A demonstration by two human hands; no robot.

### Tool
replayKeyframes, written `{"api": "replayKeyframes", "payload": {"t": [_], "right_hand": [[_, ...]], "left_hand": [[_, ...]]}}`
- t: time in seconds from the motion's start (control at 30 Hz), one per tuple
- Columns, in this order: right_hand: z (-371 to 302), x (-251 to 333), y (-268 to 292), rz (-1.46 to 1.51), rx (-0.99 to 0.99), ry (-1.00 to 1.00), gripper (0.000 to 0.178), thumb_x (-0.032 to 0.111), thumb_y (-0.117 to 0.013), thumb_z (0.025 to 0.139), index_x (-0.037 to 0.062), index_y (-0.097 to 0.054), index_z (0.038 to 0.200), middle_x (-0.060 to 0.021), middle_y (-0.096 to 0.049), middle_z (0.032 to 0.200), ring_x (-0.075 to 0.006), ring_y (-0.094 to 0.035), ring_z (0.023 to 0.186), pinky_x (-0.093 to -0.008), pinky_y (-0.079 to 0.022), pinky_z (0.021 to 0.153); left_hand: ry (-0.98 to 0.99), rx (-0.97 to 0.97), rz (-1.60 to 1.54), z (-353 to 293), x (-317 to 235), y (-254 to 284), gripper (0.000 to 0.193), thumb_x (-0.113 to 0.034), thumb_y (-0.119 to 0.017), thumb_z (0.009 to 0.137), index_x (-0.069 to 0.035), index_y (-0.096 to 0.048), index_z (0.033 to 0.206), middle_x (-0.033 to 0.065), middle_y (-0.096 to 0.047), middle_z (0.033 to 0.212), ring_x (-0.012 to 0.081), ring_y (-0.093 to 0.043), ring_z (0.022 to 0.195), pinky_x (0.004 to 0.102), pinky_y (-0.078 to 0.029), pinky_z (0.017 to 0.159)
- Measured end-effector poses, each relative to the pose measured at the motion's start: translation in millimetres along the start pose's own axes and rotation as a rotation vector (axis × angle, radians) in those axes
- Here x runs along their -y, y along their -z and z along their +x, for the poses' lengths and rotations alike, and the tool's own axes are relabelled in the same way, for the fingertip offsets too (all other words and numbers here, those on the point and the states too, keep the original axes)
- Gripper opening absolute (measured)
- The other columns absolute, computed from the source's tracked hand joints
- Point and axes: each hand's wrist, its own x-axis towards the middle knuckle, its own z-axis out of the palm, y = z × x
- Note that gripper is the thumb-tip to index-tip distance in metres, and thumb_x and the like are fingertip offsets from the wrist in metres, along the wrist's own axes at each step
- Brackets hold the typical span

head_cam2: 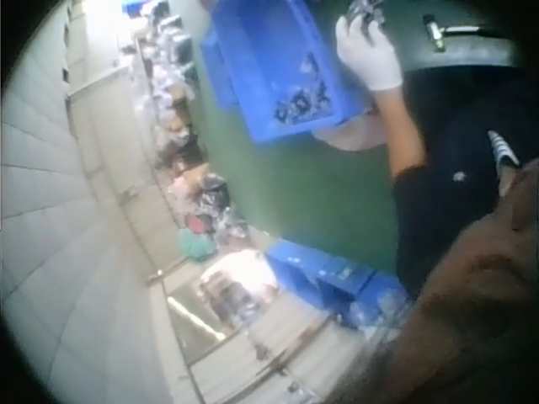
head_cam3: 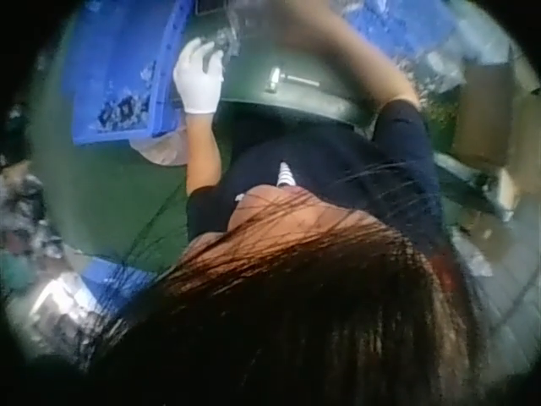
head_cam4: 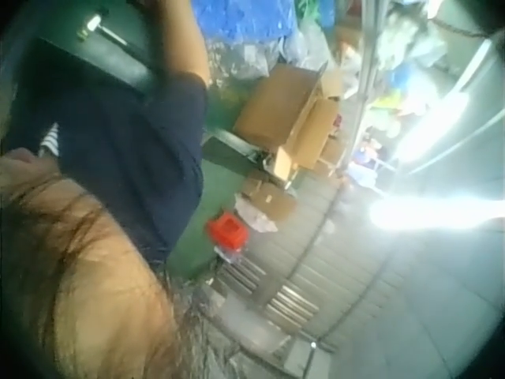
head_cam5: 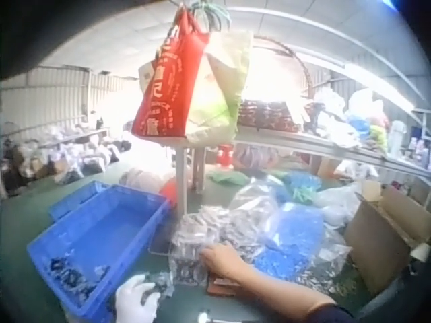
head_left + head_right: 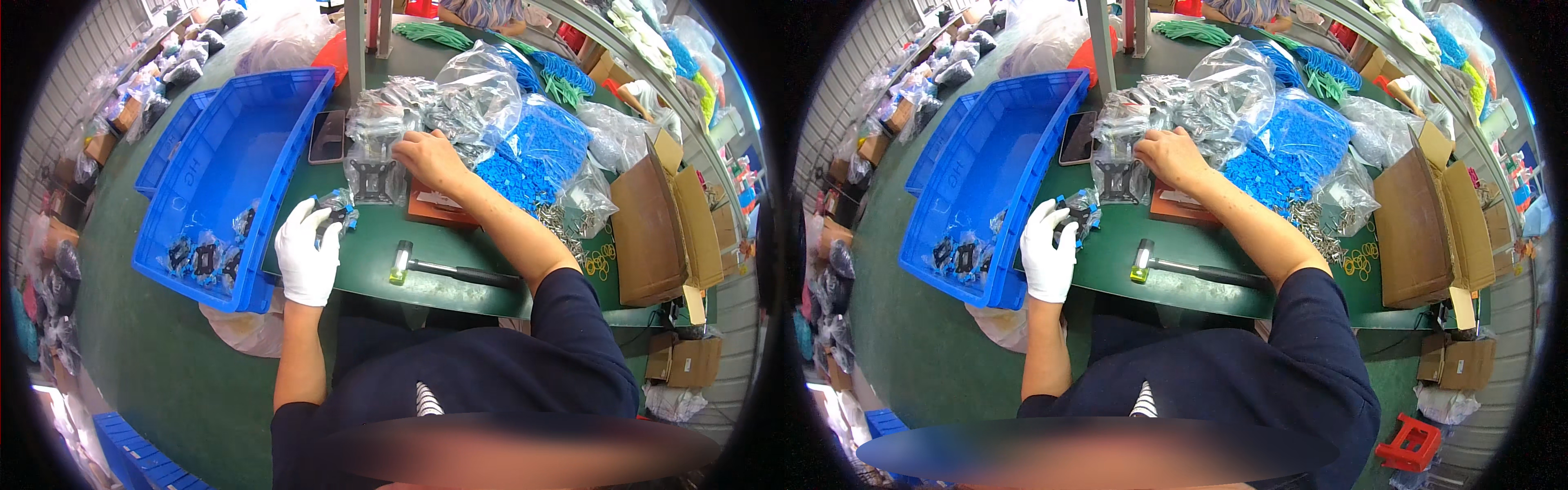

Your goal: The person assembles small plastic housings and metal fasteners by hand, using a hammer to secure blue pins into the components.

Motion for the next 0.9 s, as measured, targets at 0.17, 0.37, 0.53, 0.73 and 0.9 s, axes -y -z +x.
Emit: {"api": "replayKeyframes", "payload": {"t": [0.17,0.37,0.53,0.73,0.9], "right_hand": [[0,0,8,0.103,-0.161,0.079,0.016,0.027,-0.066,0.096,0.0144,-0.072,0.104,-0.0044,-0.065,0.094,-0.0249,-0.067,0.089,-0.0401,-0.046,0.078],[-5,3,-1,0.279,-0.159,0.055,0.02,0.026,-0.065,0.098,0.0101,-0.07,0.109,-0.0088,-0.072,0.103,-0.0309,-0.069,0.092,-0.0405,-0.053,0.077],[-11,-1,9,0.436,-0.213,-0.174,0.024,0.025,-0.064,0.1,0.005,-0.069,0.112,-0.0133,-0.074,0.099,-0.0282,-0.073,0.087,-0.0385,-0.056,0.076],[-23,-47,30,1.135,-0.36,-0.51,0.023,0.021,-0.06,0.104,0.001,-0.068,0.112,-0.0056,-0.073,0.093,-0.0143,-0.073,0.077,-0.0274,-0.054,0.07],[-53,-98,64,0.974,-0.817,-0.507,0.016,0.018,-0.065,0.102,0.0041,-0.068,0.11,-0.0026,-0.072,0.094,-0.0085,-0.068,0.08,-0.0245,-0.052,0.069]], "left_hand": [[-0.037,-0.022,-0.092,17,-4,-14,0.035,-0.016,-0.08,0.082,-0.002,-0.072,0.113,0.0173,-0.068,0.123,0.035,-0.064,0.112,0.045,-0.049,0.1],[-0.044,0.228,0.03,83,6,-36,0.07,-0.033,-0.084,0.078,-0.004,-0.06,0.138,0.0174,-0.07,0.122,0.0338,-0.064,0.117,0.0435,-0.05,0.1],[-0.158,0.677,0.386,106,-17,-43,0.055,-0.048,-0.078,0.08,-0.013,-0.071,0.122,0.0117,-0.074,0.107,0.0299,-0.068,0.104,0.0436,-0.051,0.089],[-0.416,0.734,0.414,95,-18,-67,0.036,-0.037,-0.076,0.079,-0.015,-0.075,0.108,0.0082,-0.069,0.103,0.03,-0.063,0.104,0.0448,-0.048,0.091],[-0.485,0.746,0.403,101,-14,-90,0.031,-0.029,-0.074,0.082,-0.015,-0.074,0.11,0.0085,-0.069,0.103,0.03,-0.064,0.103,0.0449,-0.047,0.089]]}}
